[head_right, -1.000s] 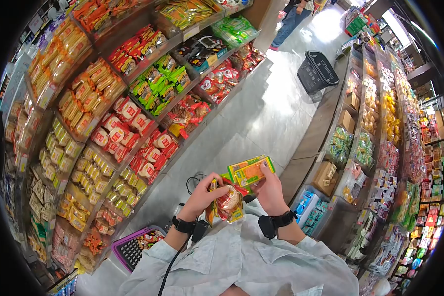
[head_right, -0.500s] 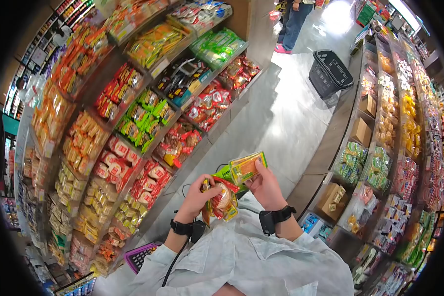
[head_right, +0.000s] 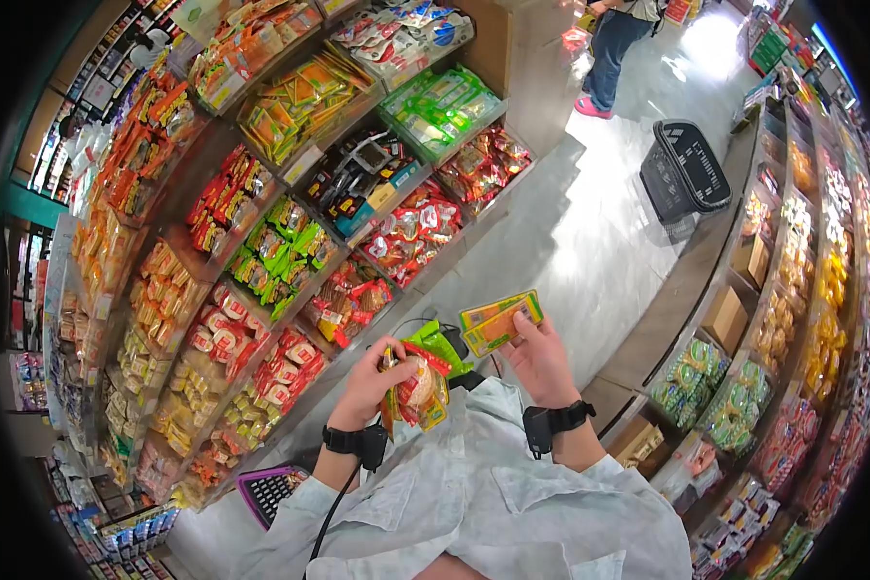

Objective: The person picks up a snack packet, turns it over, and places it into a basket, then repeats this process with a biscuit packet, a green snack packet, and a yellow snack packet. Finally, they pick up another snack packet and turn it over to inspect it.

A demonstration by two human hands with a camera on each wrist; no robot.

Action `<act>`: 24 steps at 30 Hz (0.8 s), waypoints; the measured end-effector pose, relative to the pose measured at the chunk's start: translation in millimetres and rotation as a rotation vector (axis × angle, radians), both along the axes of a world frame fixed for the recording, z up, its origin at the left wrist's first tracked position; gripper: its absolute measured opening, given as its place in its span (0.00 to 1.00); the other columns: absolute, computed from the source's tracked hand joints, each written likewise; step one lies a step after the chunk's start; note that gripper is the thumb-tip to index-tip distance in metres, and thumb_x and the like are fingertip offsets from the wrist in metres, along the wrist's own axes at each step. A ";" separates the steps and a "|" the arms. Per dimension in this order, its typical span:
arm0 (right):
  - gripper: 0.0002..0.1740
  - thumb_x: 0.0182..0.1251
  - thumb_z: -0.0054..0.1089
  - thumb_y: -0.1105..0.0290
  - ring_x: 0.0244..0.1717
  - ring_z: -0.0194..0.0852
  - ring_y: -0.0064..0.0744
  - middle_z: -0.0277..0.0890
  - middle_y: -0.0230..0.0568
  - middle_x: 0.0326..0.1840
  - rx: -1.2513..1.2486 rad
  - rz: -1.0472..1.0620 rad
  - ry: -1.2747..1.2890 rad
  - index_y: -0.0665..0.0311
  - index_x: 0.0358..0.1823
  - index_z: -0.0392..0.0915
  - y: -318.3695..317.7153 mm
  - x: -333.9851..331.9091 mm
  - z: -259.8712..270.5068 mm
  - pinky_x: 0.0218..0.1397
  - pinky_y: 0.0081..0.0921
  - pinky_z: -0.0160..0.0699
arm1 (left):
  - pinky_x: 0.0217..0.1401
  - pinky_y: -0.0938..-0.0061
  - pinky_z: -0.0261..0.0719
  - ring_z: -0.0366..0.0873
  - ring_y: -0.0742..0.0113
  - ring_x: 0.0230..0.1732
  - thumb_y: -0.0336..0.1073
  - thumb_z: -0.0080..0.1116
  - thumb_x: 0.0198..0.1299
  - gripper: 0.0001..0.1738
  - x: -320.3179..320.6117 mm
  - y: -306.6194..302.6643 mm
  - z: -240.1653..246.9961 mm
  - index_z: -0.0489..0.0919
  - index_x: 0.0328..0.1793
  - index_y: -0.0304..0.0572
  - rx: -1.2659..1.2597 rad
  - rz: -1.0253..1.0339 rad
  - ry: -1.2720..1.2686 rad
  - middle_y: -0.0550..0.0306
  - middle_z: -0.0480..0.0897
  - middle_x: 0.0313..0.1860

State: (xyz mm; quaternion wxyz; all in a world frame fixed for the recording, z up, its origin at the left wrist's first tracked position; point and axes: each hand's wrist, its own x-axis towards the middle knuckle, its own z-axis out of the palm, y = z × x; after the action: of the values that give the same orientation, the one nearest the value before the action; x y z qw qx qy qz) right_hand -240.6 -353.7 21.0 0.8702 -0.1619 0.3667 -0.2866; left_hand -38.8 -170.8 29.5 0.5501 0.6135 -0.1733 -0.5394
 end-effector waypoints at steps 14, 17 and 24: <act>0.12 0.76 0.55 0.75 0.55 0.78 0.25 0.77 0.31 0.54 -0.401 0.176 0.279 0.59 0.58 0.70 -133.7 114.5 44.1 0.59 0.29 0.79 | 0.63 0.72 0.74 0.73 0.69 0.61 0.36 0.75 0.57 0.53 106.5 -167.7 6.1 0.55 0.85 0.50 -0.288 -0.287 0.058 0.56 0.69 0.72; 0.12 0.76 0.54 0.75 0.56 0.79 0.27 0.76 0.33 0.56 -0.412 0.288 0.244 0.60 0.58 0.70 -153.3 148.8 42.6 0.60 0.31 0.80 | 0.72 0.69 0.69 0.69 0.65 0.71 0.37 0.76 0.56 0.54 135.4 -179.2 3.5 0.55 0.85 0.42 -0.267 -0.241 0.061 0.53 0.65 0.77; 0.14 0.79 0.53 0.72 0.57 0.80 0.27 0.77 0.37 0.59 -0.373 0.501 0.217 0.62 0.61 0.68 -199.9 242.1 29.8 0.57 0.27 0.82 | 0.79 0.69 0.62 0.63 0.63 0.77 0.35 0.77 0.56 0.52 177.7 -190.6 -8.2 0.57 0.83 0.34 -0.231 0.028 0.020 0.51 0.64 0.79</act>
State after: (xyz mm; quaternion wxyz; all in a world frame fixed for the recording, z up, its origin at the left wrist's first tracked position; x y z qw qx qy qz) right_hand 1.4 -553.6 50.8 0.8248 -0.4333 0.3471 -0.1070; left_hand 138.9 -361.4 21.3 0.6263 0.5429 -0.2202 -0.5143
